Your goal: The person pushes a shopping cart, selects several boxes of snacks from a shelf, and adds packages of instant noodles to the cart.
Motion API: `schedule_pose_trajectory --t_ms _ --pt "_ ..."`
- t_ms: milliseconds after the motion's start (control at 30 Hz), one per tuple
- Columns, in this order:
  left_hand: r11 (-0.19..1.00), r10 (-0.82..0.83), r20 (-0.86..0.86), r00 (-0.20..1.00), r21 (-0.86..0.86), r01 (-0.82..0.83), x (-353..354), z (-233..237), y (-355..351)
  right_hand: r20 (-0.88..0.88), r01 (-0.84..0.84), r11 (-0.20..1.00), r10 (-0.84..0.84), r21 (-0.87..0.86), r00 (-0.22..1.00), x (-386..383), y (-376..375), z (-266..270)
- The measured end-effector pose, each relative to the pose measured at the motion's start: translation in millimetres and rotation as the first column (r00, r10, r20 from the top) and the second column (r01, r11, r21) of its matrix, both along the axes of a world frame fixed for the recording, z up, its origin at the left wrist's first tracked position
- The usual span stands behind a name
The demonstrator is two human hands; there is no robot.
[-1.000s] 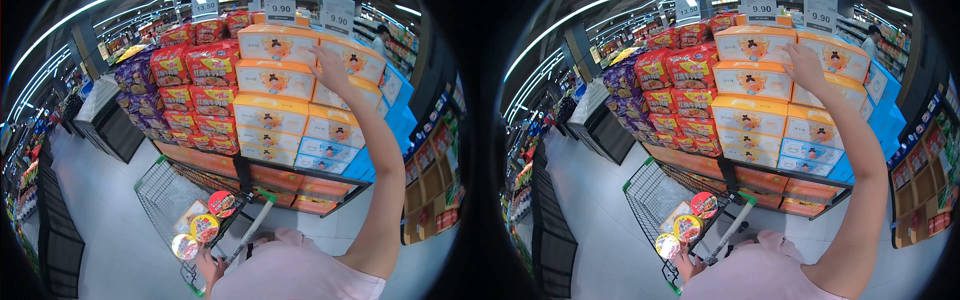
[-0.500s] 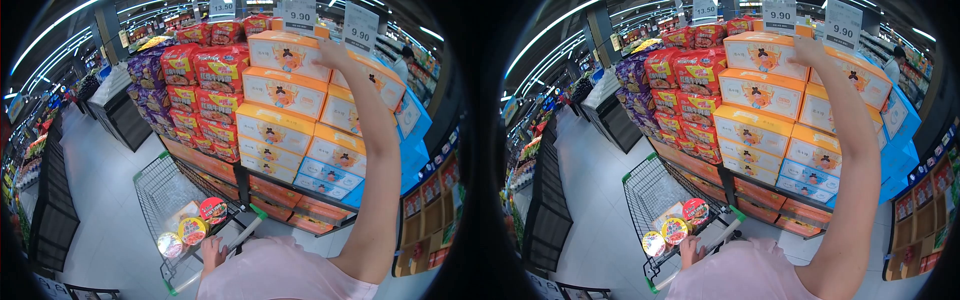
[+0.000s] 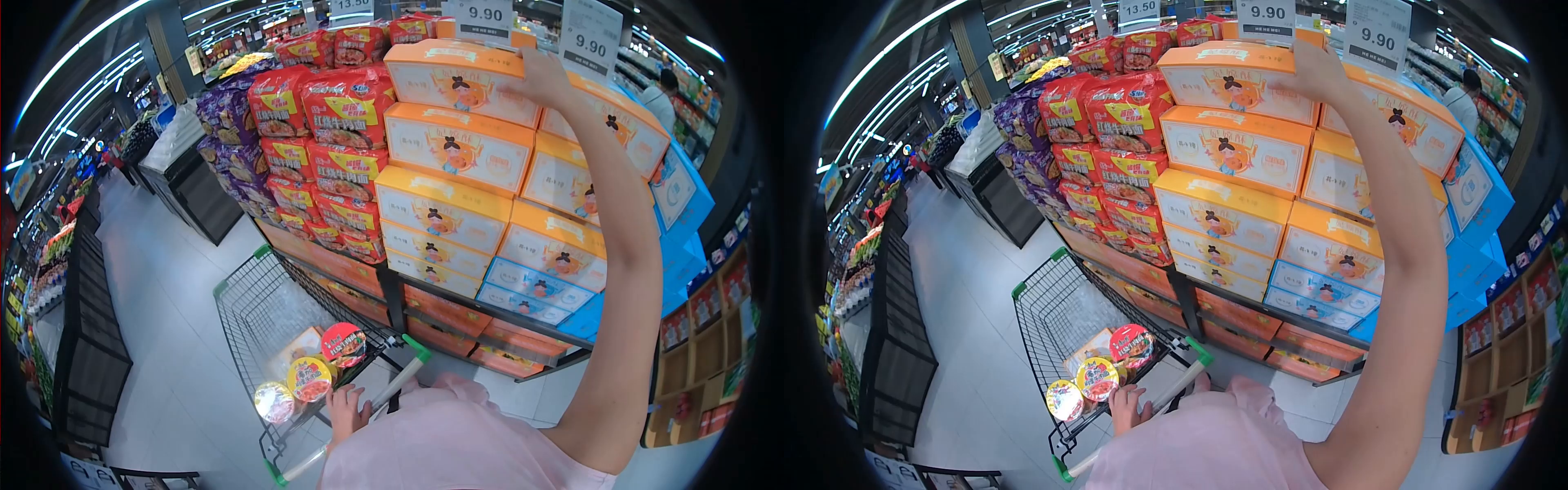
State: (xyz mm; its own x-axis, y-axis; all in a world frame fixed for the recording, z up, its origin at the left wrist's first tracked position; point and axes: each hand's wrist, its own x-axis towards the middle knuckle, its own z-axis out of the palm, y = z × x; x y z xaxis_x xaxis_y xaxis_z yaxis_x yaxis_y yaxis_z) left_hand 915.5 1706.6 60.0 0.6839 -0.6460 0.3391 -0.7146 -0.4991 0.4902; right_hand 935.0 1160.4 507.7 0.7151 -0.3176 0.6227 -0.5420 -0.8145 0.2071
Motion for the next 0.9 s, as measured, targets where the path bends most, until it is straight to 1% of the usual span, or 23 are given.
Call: schedule_pose_trajectory --t_ms 100,200,300,400,500,600,700,733,767,800,867,900 --pt "1.000 -0.006 -0.011 1.000 -0.006 0.006 1.5 0.5 0.0 0.111 -0.054 0.994 0.064 -0.097 0.992 -0.8 3.5 -8.8" --pt "1.000 -0.022 -0.009 1.000 -0.012 0.022 5.0 -6.7 1.3 0.142 -0.091 0.993 0.102 -0.079 0.985 -5.1 6.3 -7.2" --pt "0.999 -0.034 -0.022 0.999 -0.005 0.034 6.3 -6.8 1.3 0.242 -0.159 0.987 0.159 -0.019 0.957 -12.6 11.1 -6.0" --pt "0.999 -0.048 -0.019 0.999 -0.022 0.047 8.6 -9.1 1.3 0.342 -0.196 0.979 0.201 -0.049 0.918 -21.0 24.0 -0.5" --pt "0.998 -0.012 -0.039 0.999 -0.059 0.010 12.8 0.5 0.3 0.368 -0.282 0.959 0.265 -0.009 0.891 -29.9 38.3 3.0" --pt "0.975 0.073 -0.230 0.970 -0.190 -0.118 23.9 22.5 -3.7 0.358 -0.420 0.900 0.354 0.122 0.864 -40.7 68.7 -0.1" --pt "0.898 0.061 -0.325 0.944 -0.396 -0.194 49.7 58.0 -7.7 0.289 -0.507 0.755 0.419 0.416 0.861 -47.4 103.2 -21.3" --pt "0.809 -0.044 -0.464 0.885 -0.536 -0.241 59.2 69.2 -8.3 0.230 -0.484 0.697 0.431 0.529 0.873 -48.8 122.1 -29.0" --pt "0.695 -0.168 -0.568 0.806 -0.648 -0.312 68.8 81.0 -9.2 0.169 -0.446 0.630 0.450 0.635 0.877 -50.1 144.4 -36.6" --pt "0.640 -0.243 -0.579 0.778 -0.699 -0.320 76.4 98.0 -9.4 0.109 -0.393 0.556 0.474 0.733 0.874 -52.0 161.1 -47.3" --pt "0.543 -0.394 -0.567 0.723 -0.779 -0.315 86.1 125.3 -8.1 0.041 -0.418 0.530 0.583 0.738 0.811 -50.6 177.4 -82.6" --pt "0.502 -0.470 -0.545 0.694 -0.812 -0.298 89.3 134.3 -8.6 0.032 -0.393 0.469 0.610 0.791 0.792 -49.9 185.7 -99.1"
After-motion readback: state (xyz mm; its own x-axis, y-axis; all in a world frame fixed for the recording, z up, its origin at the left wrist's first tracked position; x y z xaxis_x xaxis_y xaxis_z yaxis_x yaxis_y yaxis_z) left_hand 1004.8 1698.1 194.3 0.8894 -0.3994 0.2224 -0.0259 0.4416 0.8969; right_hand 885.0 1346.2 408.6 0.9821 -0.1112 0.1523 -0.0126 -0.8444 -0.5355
